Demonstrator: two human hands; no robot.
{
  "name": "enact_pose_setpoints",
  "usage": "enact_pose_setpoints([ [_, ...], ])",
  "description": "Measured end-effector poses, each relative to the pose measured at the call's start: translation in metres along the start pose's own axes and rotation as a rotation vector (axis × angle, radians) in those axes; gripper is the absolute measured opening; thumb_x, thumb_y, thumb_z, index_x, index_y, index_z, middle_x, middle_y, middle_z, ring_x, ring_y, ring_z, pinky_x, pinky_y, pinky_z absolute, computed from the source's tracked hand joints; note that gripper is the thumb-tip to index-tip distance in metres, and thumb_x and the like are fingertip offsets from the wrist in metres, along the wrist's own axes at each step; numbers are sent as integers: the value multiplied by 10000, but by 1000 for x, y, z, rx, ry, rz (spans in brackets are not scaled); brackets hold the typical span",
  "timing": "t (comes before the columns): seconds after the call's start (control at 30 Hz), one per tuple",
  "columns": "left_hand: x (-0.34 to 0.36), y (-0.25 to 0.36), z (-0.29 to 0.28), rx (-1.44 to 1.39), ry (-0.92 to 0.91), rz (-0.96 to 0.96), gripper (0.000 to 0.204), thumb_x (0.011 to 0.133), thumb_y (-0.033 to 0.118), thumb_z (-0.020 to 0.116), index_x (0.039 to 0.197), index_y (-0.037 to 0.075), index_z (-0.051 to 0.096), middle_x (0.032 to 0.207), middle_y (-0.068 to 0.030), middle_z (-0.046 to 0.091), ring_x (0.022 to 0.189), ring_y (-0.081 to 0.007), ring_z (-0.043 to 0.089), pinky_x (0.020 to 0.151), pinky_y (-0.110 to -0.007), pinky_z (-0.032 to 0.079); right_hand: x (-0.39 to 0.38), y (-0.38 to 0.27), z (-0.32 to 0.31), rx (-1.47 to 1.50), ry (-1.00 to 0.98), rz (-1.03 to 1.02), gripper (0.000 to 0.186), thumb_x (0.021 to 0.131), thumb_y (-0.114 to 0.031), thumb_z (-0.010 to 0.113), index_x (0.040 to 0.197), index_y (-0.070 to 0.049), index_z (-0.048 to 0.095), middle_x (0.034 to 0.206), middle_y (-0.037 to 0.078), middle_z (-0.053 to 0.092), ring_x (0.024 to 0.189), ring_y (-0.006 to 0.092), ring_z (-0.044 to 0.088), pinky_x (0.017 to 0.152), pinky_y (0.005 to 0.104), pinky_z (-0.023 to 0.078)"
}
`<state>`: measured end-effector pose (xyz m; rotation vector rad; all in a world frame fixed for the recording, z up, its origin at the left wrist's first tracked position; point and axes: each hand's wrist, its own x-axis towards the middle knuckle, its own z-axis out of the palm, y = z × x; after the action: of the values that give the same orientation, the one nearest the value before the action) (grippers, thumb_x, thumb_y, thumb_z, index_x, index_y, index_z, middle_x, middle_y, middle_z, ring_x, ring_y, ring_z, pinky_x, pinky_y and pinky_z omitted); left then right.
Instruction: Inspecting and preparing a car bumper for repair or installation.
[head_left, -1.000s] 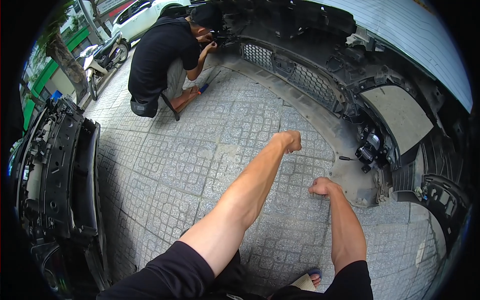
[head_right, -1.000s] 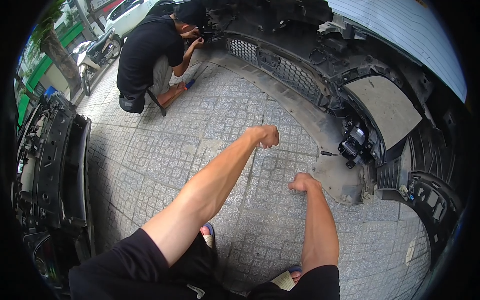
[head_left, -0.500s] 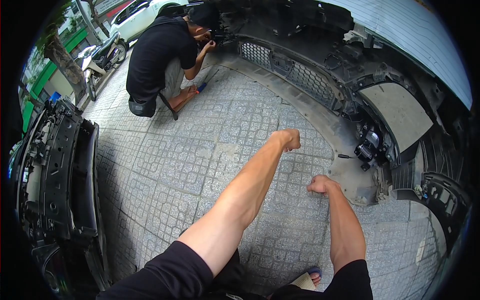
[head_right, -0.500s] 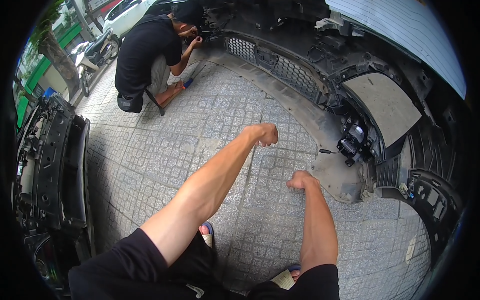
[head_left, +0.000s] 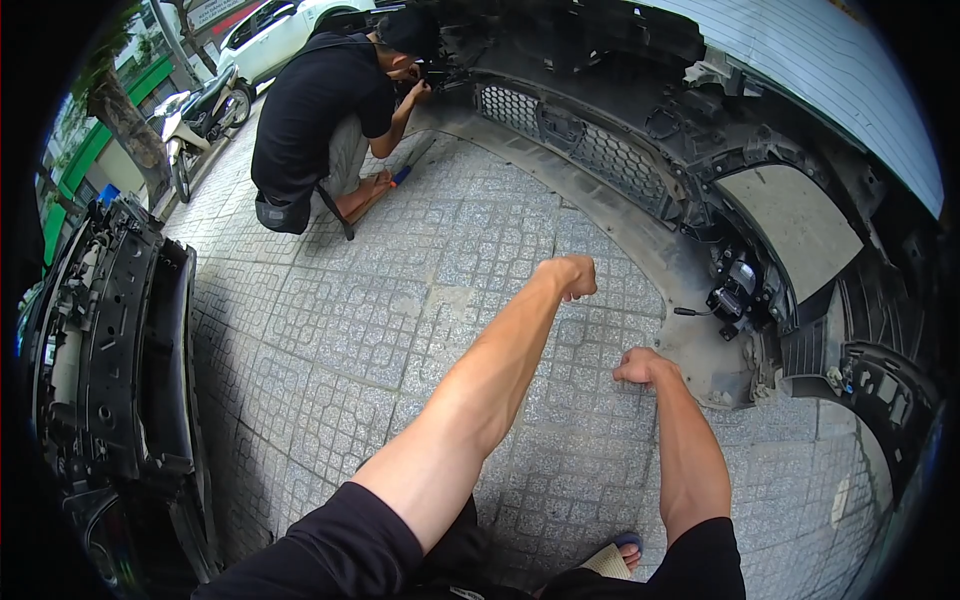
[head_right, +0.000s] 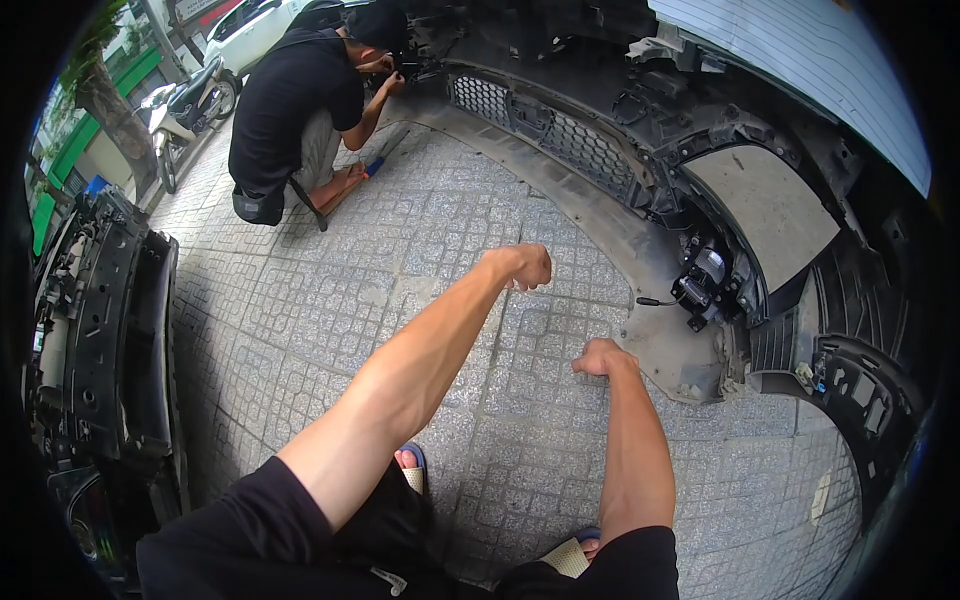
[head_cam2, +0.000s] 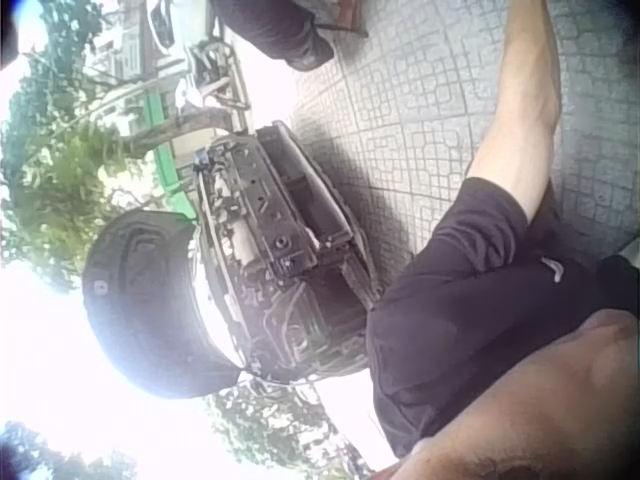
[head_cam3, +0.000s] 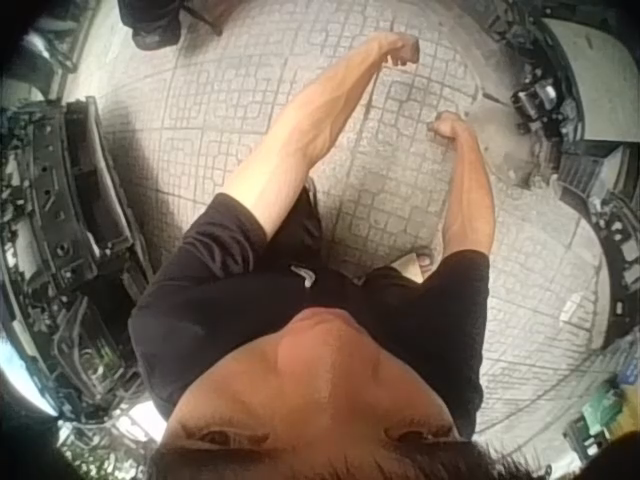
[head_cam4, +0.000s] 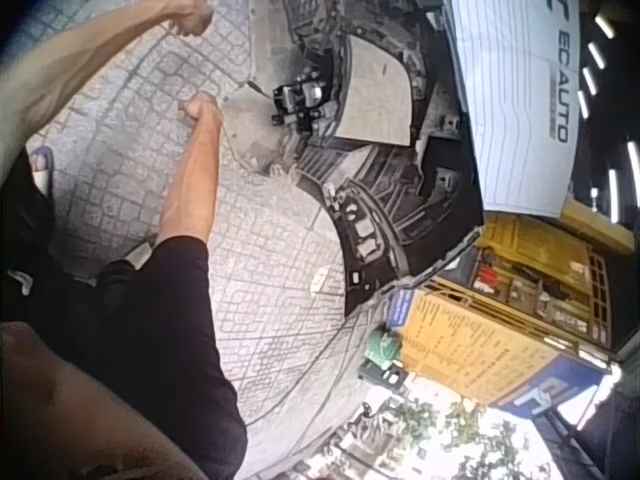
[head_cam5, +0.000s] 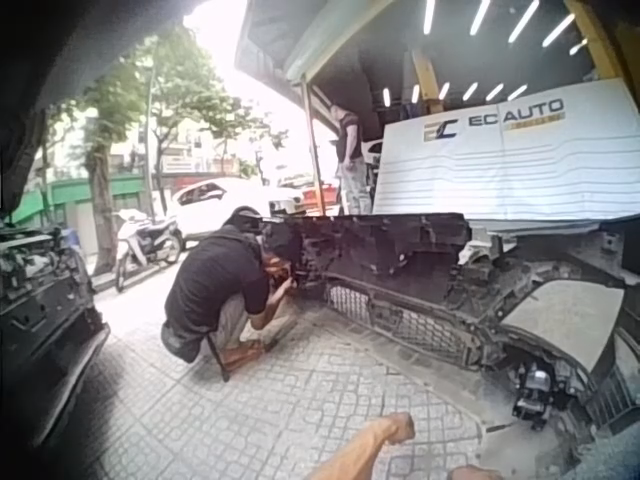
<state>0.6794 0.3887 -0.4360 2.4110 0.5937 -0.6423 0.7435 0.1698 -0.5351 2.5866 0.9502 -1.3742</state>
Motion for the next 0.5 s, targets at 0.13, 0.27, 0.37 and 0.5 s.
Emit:
enact_pose_setpoints([
  [0.13, 1, 1, 0, -4, 0, -19, 261, 859, 146, 516, 957, -7, 704, 933, -126, 733, 838, -239, 717, 747, -401, 561, -1, 0, -1, 3, -7, 5, 588, 777, -437, 688, 1263, -108, 647, 1352, 131, 584, 1241, 288, 558, 1032, 390, 454],
  [0.27, 3, -1, 0, -21, 3, -22, 249, 851, 136, 517, 936, -13, 698, 912, -137, 730, 815, -241, 712, 736, -411, 558, -2, -1, -2, 12, -4, 6, 591, 773, -434, 693, 1260, -103, 648, 1348, 134, 587, 1243, 291, 557, 1034, 390, 452],
  [0.37, 4, -3, 1, -4, 15, 3, 248, 849, 131, 517, 937, -16, 695, 900, -139, 727, 807, -242, 711, 730, -411, 558, -5, -3, -2, 0, -3, 4, 593, 773, -429, 694, 1263, -97, 646, 1353, 137, 583, 1245, 290, 556, 1036, 390, 450],
  [0.5, 4, -3, 1, 6, 11, 2, 250, 851, 145, 527, 943, -11, 699, 914, -134, 729, 808, -238, 711, 726, -406, 561, -6, -4, -2, -9, -6, 3, 595, 778, -424, 693, 1270, -93, 640, 1357, 134, 580, 1248, 287, 554, 1039, 389, 447],
])
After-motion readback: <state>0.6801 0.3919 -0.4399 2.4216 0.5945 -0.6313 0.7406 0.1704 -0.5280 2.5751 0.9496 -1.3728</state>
